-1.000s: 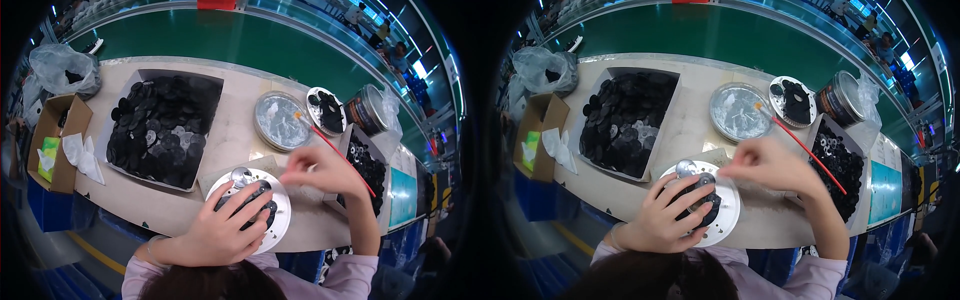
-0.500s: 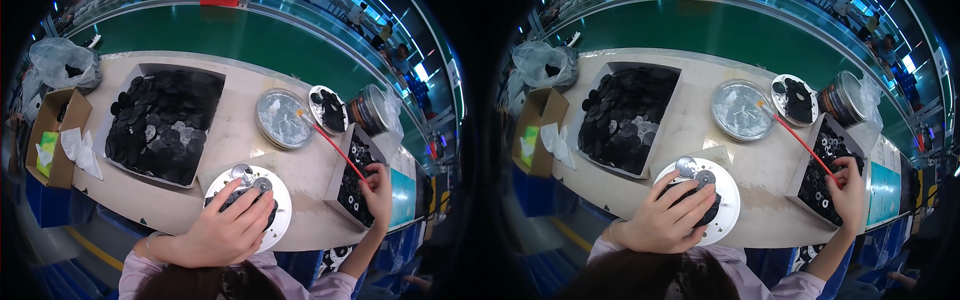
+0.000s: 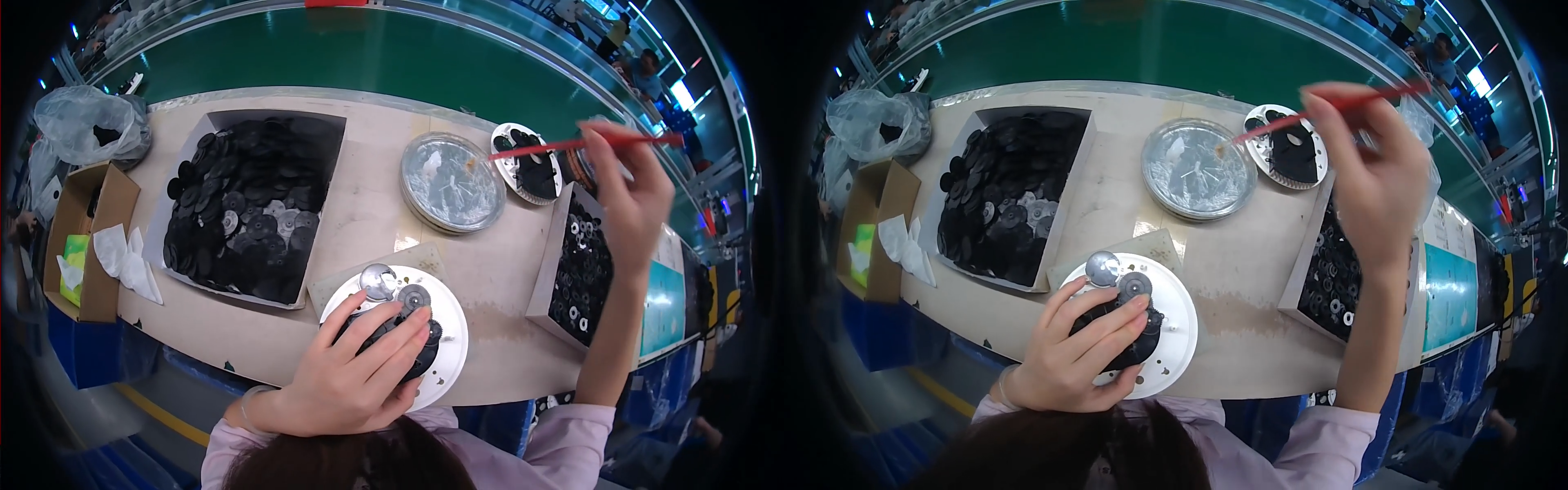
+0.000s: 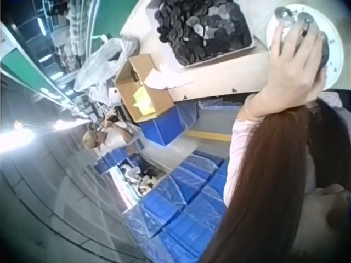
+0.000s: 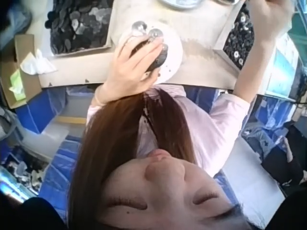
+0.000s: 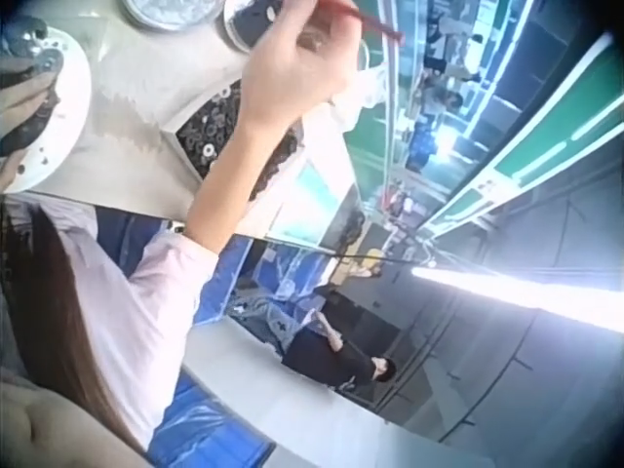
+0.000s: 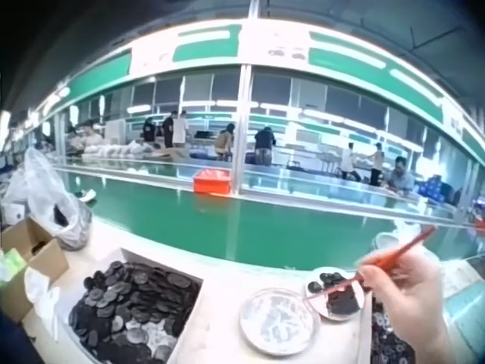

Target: Manually assemble small components onto a circular base and apply sealant using a brush.

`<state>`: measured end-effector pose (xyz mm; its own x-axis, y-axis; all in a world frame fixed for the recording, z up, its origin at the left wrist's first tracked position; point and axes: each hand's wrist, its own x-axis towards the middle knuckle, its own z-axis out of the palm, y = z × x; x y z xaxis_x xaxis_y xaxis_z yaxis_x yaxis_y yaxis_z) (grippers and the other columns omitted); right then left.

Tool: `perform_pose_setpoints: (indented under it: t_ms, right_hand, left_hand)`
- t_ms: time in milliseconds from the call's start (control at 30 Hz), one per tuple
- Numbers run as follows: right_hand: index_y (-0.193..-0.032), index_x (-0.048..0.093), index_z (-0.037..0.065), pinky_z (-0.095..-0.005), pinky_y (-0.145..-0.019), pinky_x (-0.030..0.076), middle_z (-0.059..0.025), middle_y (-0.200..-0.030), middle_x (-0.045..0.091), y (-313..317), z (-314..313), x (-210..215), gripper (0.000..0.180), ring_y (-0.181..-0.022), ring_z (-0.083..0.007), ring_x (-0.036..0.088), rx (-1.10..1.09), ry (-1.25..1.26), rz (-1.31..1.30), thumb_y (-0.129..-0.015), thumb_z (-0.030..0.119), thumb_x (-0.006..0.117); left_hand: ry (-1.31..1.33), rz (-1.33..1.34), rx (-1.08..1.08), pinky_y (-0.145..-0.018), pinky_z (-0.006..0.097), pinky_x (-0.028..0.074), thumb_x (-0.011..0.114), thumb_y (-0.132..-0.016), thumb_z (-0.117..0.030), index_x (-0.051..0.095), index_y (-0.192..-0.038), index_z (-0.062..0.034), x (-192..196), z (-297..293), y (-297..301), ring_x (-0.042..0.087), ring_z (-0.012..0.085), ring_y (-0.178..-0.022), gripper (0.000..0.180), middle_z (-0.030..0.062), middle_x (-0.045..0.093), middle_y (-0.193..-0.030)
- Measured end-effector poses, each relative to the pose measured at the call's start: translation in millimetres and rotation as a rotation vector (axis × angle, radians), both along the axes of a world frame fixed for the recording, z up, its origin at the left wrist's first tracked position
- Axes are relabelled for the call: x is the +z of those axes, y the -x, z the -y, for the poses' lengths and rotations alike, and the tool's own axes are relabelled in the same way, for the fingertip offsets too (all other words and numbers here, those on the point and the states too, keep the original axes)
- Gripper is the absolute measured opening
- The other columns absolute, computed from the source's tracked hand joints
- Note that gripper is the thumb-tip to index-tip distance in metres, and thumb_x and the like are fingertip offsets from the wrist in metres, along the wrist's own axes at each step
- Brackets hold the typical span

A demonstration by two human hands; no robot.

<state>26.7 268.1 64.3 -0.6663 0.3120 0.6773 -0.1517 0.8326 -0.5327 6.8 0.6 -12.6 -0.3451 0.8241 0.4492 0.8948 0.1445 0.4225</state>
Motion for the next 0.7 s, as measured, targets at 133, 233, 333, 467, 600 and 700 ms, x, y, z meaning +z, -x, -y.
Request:
perform_pose_setpoints:
  t_ms: [133, 233, 333, 467, 600, 700]
  right_hand:
    - [-0.095, 0.061, 0.001, -0.0201, -0.051, 0.040, -0.0049, -0.081, 0.063, 39, -3, -23, 0.015, -0.070, -0.0088, 0.057, 0.050, -0.192, 0.136, -0.085, 0.012, 0.057]
    - [-0.090, 0.060, 0.000, -0.0213, -0.051, 0.041, -0.0077, -0.072, 0.062, 50, -10, -40, 0.013, -0.060, -0.0105, 0.056, 0.009, -0.326, 0.273, -0.086, 0.012, 0.054]
    - [-0.088, 0.060, 0.001, -0.0208, -0.051, 0.042, -0.0072, -0.070, 0.062, 47, -3, -46, 0.012, -0.060, -0.0102, 0.057, 0.011, -0.194, 0.194, -0.086, 0.010, 0.053]
    - [-0.087, 0.059, 0.001, -0.0205, -0.052, 0.045, -0.0071, -0.070, 0.062, 45, 4, -54, 0.012, -0.062, -0.0110, 0.060, 0.102, -0.196, 0.127, -0.087, 0.010, 0.052]
    - [-0.086, 0.057, -0.001, -0.0203, -0.052, 0.046, -0.0075, -0.070, 0.061, 41, 8, -54, 0.013, -0.064, -0.0124, 0.062, 0.101, -0.221, 0.156, -0.088, 0.009, 0.050]
    - [-0.086, 0.056, -0.001, -0.0199, -0.051, 0.046, -0.0077, -0.070, 0.061, 41, 11, -52, 0.014, -0.062, -0.0116, 0.061, 0.112, -0.201, 0.149, -0.089, 0.010, 0.049]
  left_hand:
    - [-0.001, 0.009, 0.007, -0.093, 0.045, 0.035, 0.061, -0.069, -0.019, 0.059, -0.098, 0.0006, 2, 0, -1, 0.050, 0.0260, -0.102, 0.035, 0.0111, 0.056, -0.113]
    - [-0.007, -0.012, 0.041, -0.093, 0.045, 0.035, 0.060, -0.069, -0.019, 0.061, -0.097, -0.0006, 2, -1, -2, 0.051, 0.0254, -0.101, 0.034, 0.0096, 0.056, -0.112]
    - [-0.020, -0.021, 0.070, -0.093, 0.044, 0.036, 0.060, -0.068, -0.020, 0.062, -0.096, -0.0019, 0, -1, -3, 0.051, 0.0245, -0.099, 0.033, 0.0079, 0.057, -0.111]
    - [-0.033, -0.017, 0.079, -0.092, 0.044, 0.036, 0.059, -0.068, -0.021, 0.063, -0.095, -0.0024, -2, -1, -2, 0.051, 0.0235, -0.098, 0.033, 0.0069, 0.058, -0.109]
    - [-0.041, -0.014, 0.081, -0.091, 0.043, 0.037, 0.059, -0.068, -0.021, 0.063, -0.094, -0.0022, -2, 0, -2, 0.052, 0.0234, -0.096, 0.032, 0.0068, 0.059, -0.108]
    - [-0.042, -0.012, 0.081, -0.091, 0.043, 0.037, 0.059, -0.068, -0.020, 0.063, -0.094, -0.0021, -2, -1, -2, 0.052, 0.0234, -0.096, 0.033, 0.0068, 0.059, -0.108]
